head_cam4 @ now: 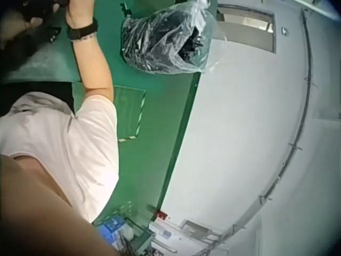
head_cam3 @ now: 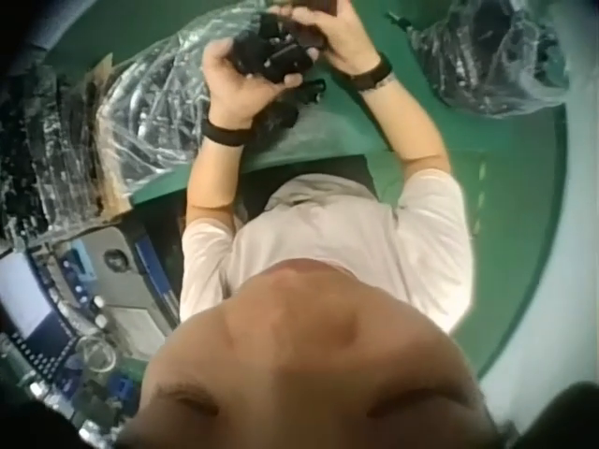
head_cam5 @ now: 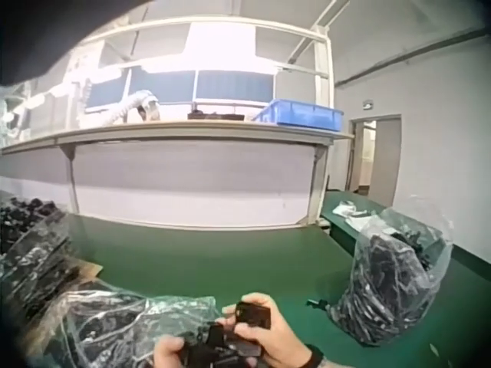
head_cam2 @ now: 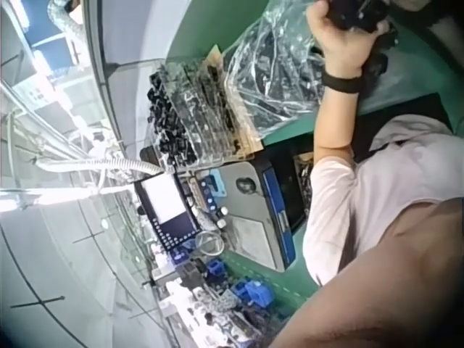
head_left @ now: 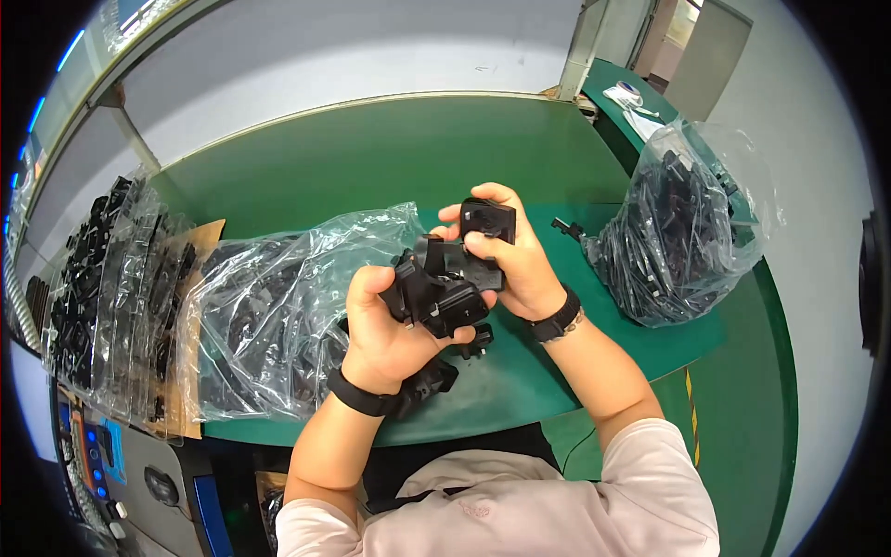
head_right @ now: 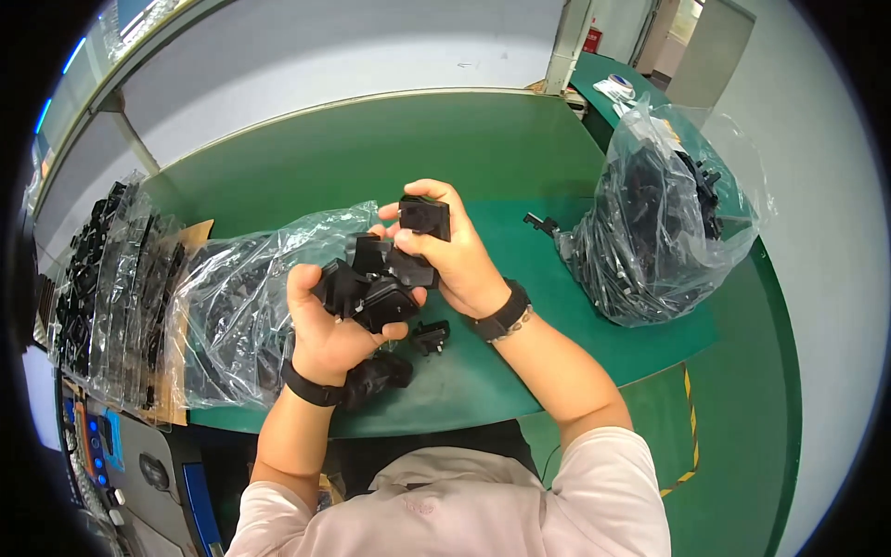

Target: The person picks up a plug adapter from a plastic bag, turns it over by hand, and sets it down. They then reach into a larger bag to retrieve and inspect several more adapters one at a time.

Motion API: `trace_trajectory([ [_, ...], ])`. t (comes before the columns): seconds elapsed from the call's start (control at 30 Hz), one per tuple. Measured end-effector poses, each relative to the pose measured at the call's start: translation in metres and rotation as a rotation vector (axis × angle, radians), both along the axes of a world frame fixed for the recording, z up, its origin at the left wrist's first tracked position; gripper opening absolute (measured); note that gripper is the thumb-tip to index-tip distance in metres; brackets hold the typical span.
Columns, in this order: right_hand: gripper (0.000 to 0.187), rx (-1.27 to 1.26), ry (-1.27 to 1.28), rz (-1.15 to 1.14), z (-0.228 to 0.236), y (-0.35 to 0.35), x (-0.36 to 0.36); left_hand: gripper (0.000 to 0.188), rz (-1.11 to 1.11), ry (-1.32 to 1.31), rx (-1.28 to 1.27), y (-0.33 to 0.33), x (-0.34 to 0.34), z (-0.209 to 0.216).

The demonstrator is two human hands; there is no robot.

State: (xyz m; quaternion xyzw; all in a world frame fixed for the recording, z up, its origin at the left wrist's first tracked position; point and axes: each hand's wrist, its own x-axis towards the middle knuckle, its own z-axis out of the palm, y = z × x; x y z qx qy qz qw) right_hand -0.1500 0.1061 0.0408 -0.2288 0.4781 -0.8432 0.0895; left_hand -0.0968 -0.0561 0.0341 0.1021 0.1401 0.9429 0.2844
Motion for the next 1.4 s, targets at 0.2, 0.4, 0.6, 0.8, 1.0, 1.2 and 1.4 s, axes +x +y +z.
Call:
trace_trajectory([
  [0.2,0.062,-0.140,0.023,0.222,-0.003,0.009,-0.002,0.067,-0.042,0.049,0.047,-0.005,-0.005,-0.001],
  [0.4,0.068,0.007,0.072,0.075,0.001,0.029,-0.009,0.074,0.033,0.173,-0.079,-0.011,-0.008,0.000],
  [0.6,0.087,0.197,0.054,0.060,0.010,0.051,-0.011,0.077,0.005,0.202,-0.056,-0.008,-0.012,-0.007],
  [0.8,0.078,0.060,0.414,-0.198,0.019,0.059,0.010,0.076,-0.030,0.109,0.083,-0.009,-0.011,-0.004],
  [1.0,0.083,0.282,0.757,-0.401,0.030,0.071,0.026,0.082,0.003,0.153,0.050,-0.015,-0.009,-0.007],
  [1.2,0.083,0.439,0.754,-0.517,0.028,0.080,0.027,0.081,0.020,0.137,0.064,-0.014,-0.009,-0.006],
  [1.4,0.085,0.448,0.655,-0.606,0.025,0.080,0.023,0.080,0.055,0.088,0.077,-0.010,-0.009,-0.006],
])
